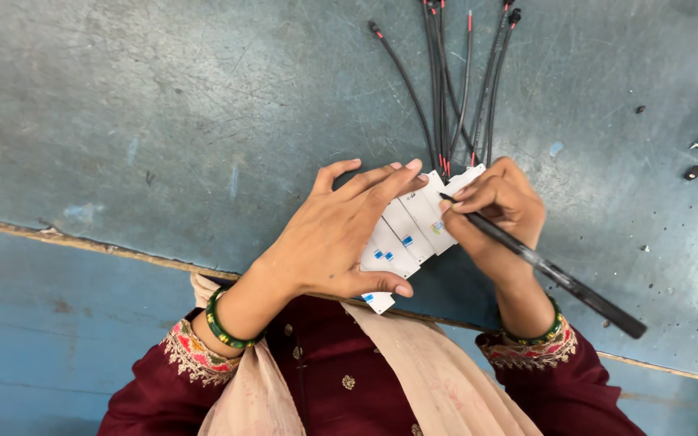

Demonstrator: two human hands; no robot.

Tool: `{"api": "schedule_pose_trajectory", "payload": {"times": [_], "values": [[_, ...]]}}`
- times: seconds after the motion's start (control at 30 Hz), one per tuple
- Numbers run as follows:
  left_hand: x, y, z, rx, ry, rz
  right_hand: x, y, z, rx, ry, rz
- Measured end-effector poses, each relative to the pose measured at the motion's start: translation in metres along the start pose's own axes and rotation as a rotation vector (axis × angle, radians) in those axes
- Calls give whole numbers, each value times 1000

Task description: The person sits at a workbench and uses a black marker to write on small white rectangular boxes, working through them one at a time. They move finished boxes aside, pick up the next box, and at the end pick up a cloth from the table.

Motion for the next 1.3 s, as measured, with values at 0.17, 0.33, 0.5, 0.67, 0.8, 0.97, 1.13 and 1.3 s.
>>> {"api": "schedule_pose_trajectory", "payload": {"times": [0.17, 0.33, 0.5, 0.67, 0.8, 0.97, 1.13, 1.3], "values": [[1, 1, 0, 5, 1, 0, 1, 4, -10, -42, 16, 33], [0, 2, 1, -13, 5, 12, -2, 4, -11, -20, -2, -20], [-1, 2, 2, -66, 6, 32, -1, 8, -10, -111, 5, 1], [-2, 2, 2, -82, 1, 33, -1, 9, -10, -124, 0, -15], [-2, 2, 2, -82, 2, 33, -1, 9, -9, -131, -1, -11], [-1, 2, 2, -84, 2, 36, -1, 8, -9, -113, 4, 6], [-1, 1, 3, -93, 5, 45, 0, 8, -6, -115, 1, 13], [0, 1, 4, -88, 0, 40, 1, 9, -7, -99, 4, -4]]}}
Point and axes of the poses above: each hand's wrist, its own x-axis towards the middle knuckle, its own z-axis out of the back of the hand, y = z × x, the point moved 3 cm from there along x, towards the middle knuckle, and after that the axes turned 2 degrees about -z, right-handed, at the moved point
